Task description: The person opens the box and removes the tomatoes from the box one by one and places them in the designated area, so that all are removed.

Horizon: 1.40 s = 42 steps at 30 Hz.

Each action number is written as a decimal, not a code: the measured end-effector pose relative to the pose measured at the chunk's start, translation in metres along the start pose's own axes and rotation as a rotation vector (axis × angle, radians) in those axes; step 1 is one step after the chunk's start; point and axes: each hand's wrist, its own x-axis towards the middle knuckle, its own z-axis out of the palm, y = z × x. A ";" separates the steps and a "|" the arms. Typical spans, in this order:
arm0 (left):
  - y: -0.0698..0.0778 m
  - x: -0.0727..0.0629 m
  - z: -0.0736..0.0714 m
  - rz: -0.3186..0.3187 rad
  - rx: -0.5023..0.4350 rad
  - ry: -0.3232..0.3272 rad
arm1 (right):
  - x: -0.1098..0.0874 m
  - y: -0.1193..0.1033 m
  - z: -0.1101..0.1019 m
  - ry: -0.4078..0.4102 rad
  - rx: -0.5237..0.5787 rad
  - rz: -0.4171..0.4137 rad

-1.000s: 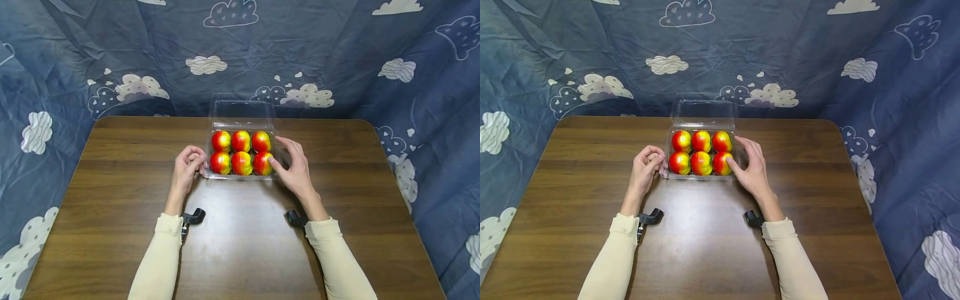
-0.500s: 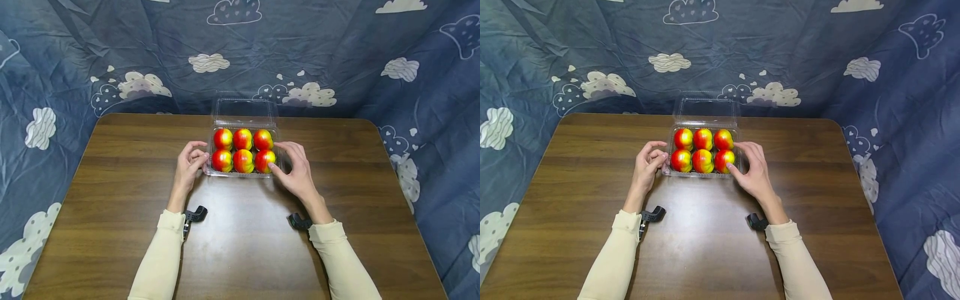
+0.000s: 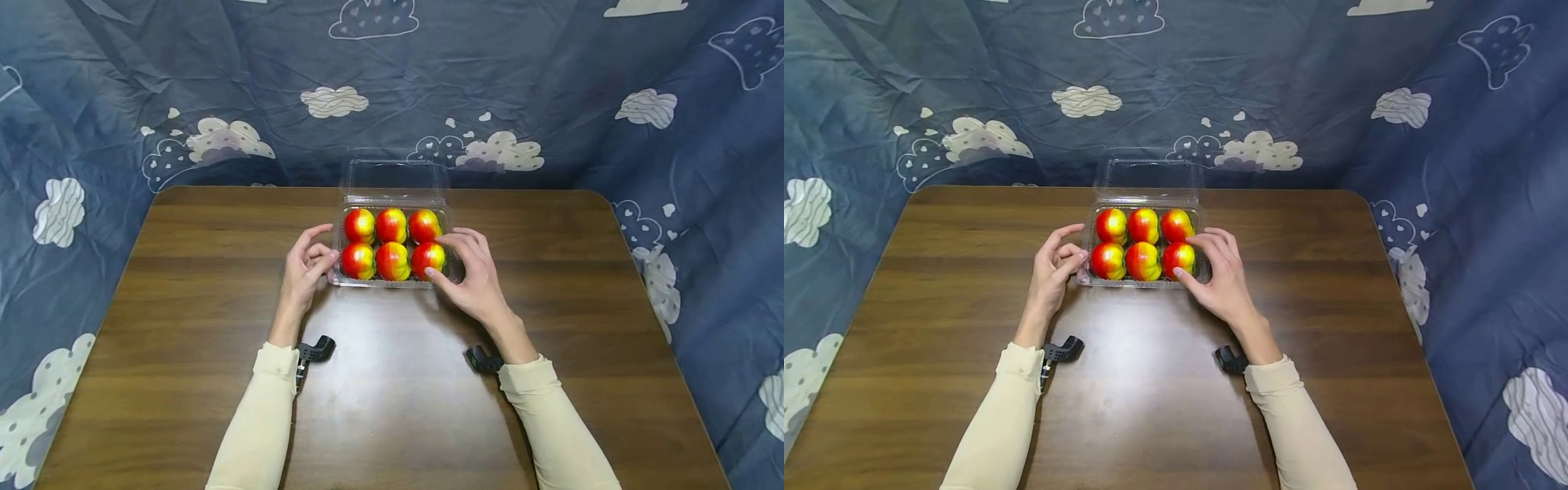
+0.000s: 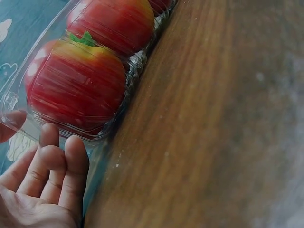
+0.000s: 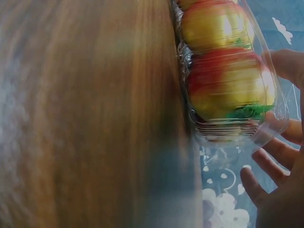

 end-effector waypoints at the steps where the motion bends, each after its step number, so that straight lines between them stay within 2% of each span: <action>1: 0.000 0.000 -0.001 0.004 0.004 -0.005 | 0.001 -0.001 0.001 -0.002 -0.001 0.003; 11: 0.001 0.000 -0.003 0.046 0.025 -0.051 | 0.001 -0.005 0.001 -0.028 -0.033 0.030; 17: -0.003 -0.004 -0.002 0.055 0.019 -0.047 | -0.002 -0.005 0.000 -0.054 -0.047 0.046; 31: -0.002 -0.001 -0.003 0.054 0.018 -0.050 | 0.001 -0.006 0.000 -0.027 0.010 0.085; 42: -0.001 0.000 -0.003 0.054 0.014 -0.069 | -0.001 -0.006 0.000 0.031 0.057 0.074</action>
